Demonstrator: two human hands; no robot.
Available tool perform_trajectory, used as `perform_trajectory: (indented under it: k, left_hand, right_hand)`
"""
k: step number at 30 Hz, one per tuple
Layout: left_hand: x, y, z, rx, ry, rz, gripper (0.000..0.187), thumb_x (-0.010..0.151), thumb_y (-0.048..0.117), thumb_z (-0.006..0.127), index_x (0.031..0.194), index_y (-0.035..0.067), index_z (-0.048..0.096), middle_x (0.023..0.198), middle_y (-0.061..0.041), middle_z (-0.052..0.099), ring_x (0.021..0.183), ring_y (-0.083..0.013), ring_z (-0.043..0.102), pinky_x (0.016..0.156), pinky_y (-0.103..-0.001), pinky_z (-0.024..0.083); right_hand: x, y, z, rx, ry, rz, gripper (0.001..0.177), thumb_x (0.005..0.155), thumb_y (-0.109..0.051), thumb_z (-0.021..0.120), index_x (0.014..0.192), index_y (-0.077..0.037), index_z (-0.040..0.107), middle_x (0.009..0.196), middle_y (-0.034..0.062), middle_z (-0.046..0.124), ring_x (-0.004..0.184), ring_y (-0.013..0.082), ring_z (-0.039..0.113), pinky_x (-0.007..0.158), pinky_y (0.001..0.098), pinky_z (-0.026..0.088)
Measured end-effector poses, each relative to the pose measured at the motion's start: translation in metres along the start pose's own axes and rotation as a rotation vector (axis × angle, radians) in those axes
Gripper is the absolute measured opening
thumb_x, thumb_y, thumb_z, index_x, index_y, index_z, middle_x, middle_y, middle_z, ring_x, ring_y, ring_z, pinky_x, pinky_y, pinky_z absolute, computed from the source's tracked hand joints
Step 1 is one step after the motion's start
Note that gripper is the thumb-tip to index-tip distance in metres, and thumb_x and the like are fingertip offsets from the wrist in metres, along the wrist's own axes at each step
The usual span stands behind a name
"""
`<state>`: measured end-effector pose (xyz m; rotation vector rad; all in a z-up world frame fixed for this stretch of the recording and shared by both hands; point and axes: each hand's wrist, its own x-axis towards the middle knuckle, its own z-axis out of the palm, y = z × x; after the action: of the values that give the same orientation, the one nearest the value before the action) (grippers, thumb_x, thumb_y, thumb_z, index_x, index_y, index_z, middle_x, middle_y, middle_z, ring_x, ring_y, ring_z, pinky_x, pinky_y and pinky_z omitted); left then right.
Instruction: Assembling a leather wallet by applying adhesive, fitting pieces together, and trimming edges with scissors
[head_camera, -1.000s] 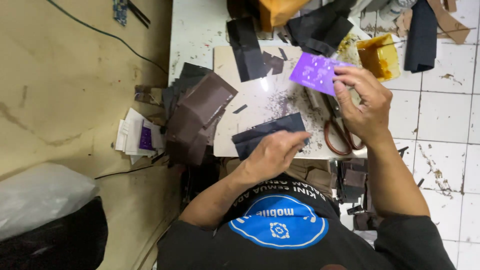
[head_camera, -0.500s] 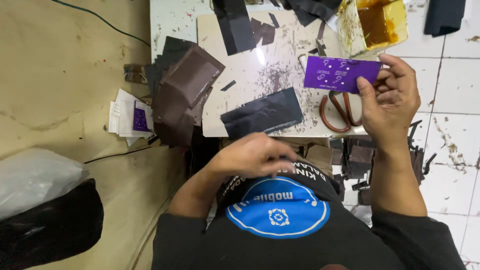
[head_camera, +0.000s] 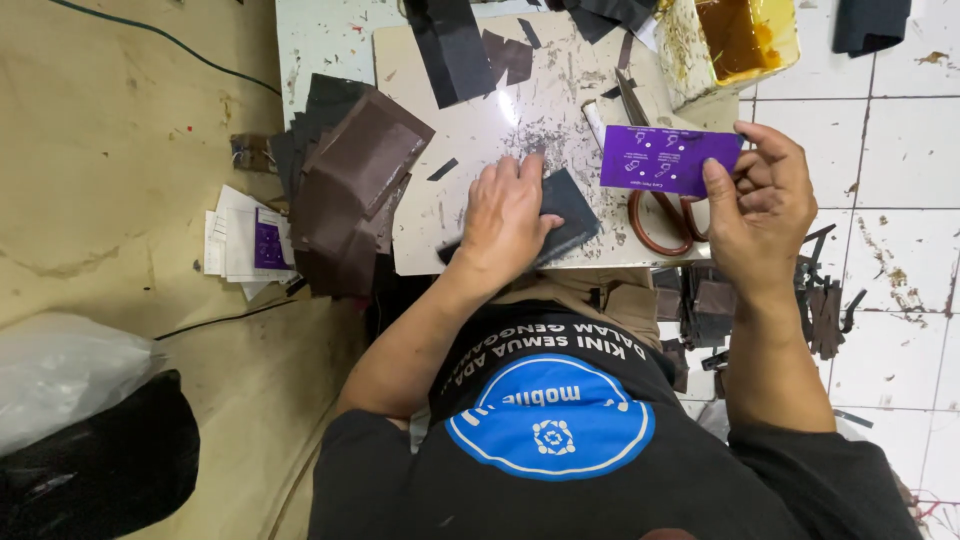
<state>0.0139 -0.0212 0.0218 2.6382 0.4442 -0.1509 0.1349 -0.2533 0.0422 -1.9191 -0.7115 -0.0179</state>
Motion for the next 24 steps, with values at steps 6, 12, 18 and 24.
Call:
perform_trajectory:
  k: [6,12,18,24]
  left_hand:
    - [0.0,-0.017,-0.014,-0.296,-0.152,0.06,0.039,0.094,0.031,0.072,0.123,0.006,0.065,0.111,-0.011,0.063,0.105,-0.0277,0.052,0.092,-0.042,0.043]
    - [-0.015,-0.028,-0.068,-0.768,-0.171,0.29,0.009,0.096,0.014,0.065,0.102,0.009,0.067,0.095,-0.003,0.07,0.089,-0.0171,0.065,0.079,-0.03,0.049]
    - [-0.018,-0.035,-0.084,-0.787,-0.209,0.242,0.011,0.095,0.014,0.065,0.105,0.013,0.069,0.098,0.001,0.071,0.089,-0.0132,0.065,0.078,-0.027,0.048]
    - [-0.015,-0.047,-0.072,-0.782,-0.101,0.289,0.022,0.087,0.015,0.073,0.109,0.01,0.071,0.089,-0.015,0.075,0.089,-0.0315,0.074,0.08,-0.045,0.056]
  right_hand:
    - [0.0,0.0,0.007,0.05,0.015,0.049,0.033,0.112,0.004,0.067,0.141,0.005,0.05,0.094,0.0122,0.054,0.066,0.009,0.042,0.059,0.0178,0.035]
    - [0.002,-0.015,0.025,0.279,-0.094,0.172,0.036,0.11,0.0,0.063,0.142,-0.002,0.047,0.103,0.0136,0.065,0.076,0.0082,0.055,0.07,0.0175,0.046]
    - [0.007,-0.029,0.039,0.442,-0.158,0.298,0.038,0.106,-0.005,0.064,0.141,-0.004,0.049,0.099,0.0094,0.063,0.092,0.0078,0.06,0.09,0.0199,0.053]
    - [0.008,-0.012,0.049,0.494,-0.198,0.155,0.039,0.105,0.006,0.06,0.142,0.005,0.047,0.089,0.0155,0.063,0.072,0.0206,0.07,0.067,0.0288,0.058]
